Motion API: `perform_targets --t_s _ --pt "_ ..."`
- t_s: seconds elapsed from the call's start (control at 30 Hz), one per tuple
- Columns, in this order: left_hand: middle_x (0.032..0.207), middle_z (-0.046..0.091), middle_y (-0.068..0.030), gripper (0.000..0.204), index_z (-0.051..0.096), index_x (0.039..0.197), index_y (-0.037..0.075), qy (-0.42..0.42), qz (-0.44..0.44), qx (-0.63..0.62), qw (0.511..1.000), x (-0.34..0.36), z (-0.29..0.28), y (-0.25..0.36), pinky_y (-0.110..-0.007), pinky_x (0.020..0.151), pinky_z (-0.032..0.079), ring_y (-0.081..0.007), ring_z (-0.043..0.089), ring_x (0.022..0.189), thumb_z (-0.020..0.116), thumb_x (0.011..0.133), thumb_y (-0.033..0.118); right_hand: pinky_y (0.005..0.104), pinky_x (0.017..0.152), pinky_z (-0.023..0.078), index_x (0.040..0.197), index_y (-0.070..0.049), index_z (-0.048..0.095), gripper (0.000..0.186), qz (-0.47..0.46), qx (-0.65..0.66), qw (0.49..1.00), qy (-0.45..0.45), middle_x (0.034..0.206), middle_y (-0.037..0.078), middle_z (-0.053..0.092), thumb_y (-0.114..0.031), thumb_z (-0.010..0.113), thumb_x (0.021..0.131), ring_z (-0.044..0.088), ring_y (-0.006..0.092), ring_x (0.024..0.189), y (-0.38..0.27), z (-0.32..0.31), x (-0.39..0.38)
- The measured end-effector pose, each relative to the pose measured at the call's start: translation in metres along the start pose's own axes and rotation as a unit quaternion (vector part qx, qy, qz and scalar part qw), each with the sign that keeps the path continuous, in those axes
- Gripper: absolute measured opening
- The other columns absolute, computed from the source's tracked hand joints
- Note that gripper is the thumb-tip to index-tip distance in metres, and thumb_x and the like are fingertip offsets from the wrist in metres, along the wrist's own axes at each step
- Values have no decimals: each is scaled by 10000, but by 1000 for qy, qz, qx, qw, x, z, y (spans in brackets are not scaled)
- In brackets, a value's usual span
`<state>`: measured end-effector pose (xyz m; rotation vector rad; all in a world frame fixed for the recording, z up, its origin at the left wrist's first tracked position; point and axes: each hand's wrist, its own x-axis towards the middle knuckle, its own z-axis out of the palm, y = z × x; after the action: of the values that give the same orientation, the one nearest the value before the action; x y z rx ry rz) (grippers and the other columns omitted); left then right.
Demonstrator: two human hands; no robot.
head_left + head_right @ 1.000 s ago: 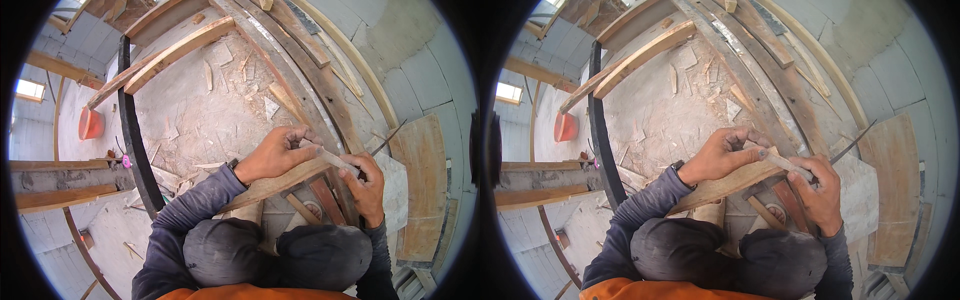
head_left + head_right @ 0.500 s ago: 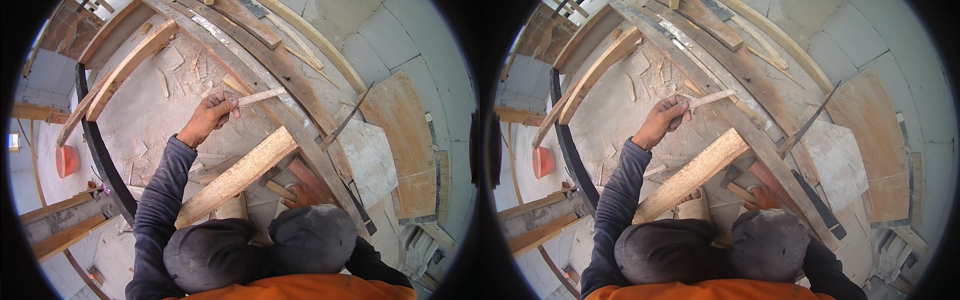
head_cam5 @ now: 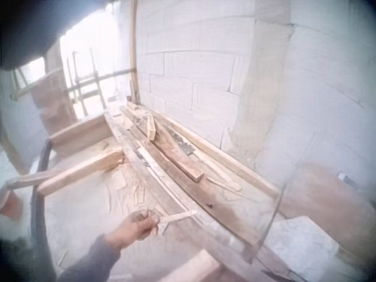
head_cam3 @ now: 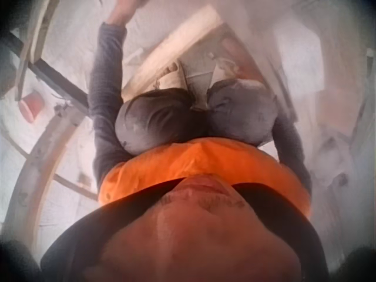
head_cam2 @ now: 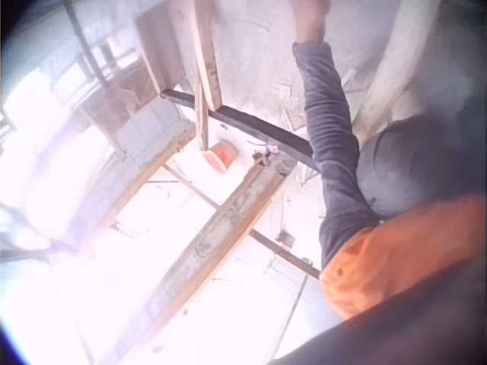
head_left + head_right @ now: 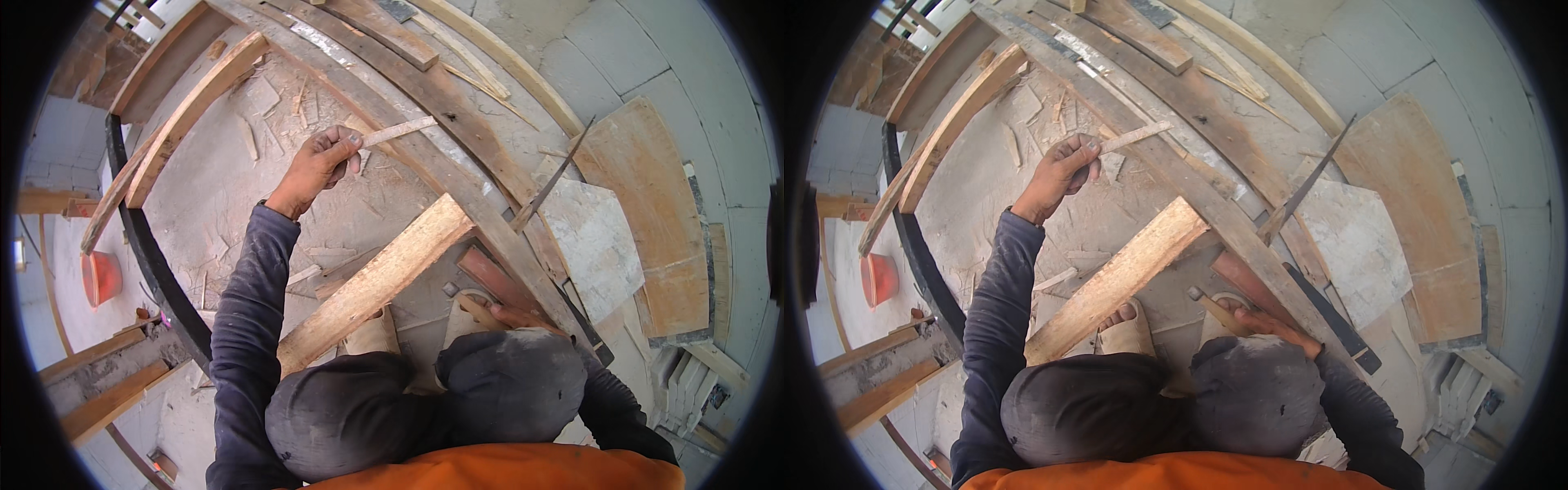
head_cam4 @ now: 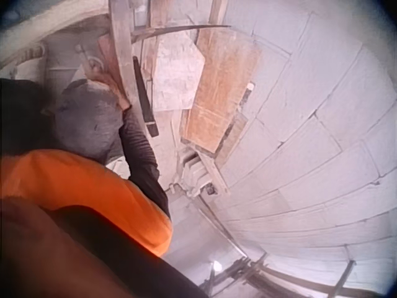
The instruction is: The person saws a piece of wood with a hand saw, then uses a small axe and a hammer to shape and fit a wooden piece into a frame.
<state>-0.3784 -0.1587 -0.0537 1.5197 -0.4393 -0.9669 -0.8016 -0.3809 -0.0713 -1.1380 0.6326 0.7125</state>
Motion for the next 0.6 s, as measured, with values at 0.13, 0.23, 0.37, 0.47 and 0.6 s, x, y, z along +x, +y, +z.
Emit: perform_targets --t_s 0.13,0.23,0.37,0.47,0.6 --pt "733 641 44 228 630 1092 118 -24 -7 31 999 9 24 -6 -203 452 255 -11 371 500 607 1073 344 329 1027 410 1367 -81 577 507 -3 -192 981 -23 1214 68 631 -458 649 1037 552 147 1189 -46 -9 -20" --pt "702 635 40 250 628 1078 117 -31 3 52 998 16 36 -5 -206 454 261 -13 375 499 594 1078 364 284 1015 443 1360 -33 550 476 -3 -111 994 -15 1237 72 645 -333 704 1024 590 119 1166 -62 -11 -35" --pt "679 632 24 293 641 1056 101 -51 -12 100 994 7 51 -6 -217 459 272 -25 380 499 566 1087 382 344 972 494 1395 -70 518 511 -104 -128 986 5 1246 92 694 -364 700 1019 636 174 1161 -113 6 -62" --pt "661 635 1 328 663 1021 82 -53 -34 106 992 -6 55 -11 -238 510 330 -55 407 533 568 1075 391 386 1007 509 1451 -64 493 549 -208 -169 959 90 1316 145 679 -320 700 1012 658 250 1208 -150 15 -65" --pt "604 553 6 313 660 1004 48 -40 -46 61 996 -10 60 -12 -264 531 341 -76 406 540 556 1065 336 391 955 545 1546 -79 434 621 -389 -442 734 338 1311 192 664 -228 690 1001 684 350 1148 -196 19 -27"
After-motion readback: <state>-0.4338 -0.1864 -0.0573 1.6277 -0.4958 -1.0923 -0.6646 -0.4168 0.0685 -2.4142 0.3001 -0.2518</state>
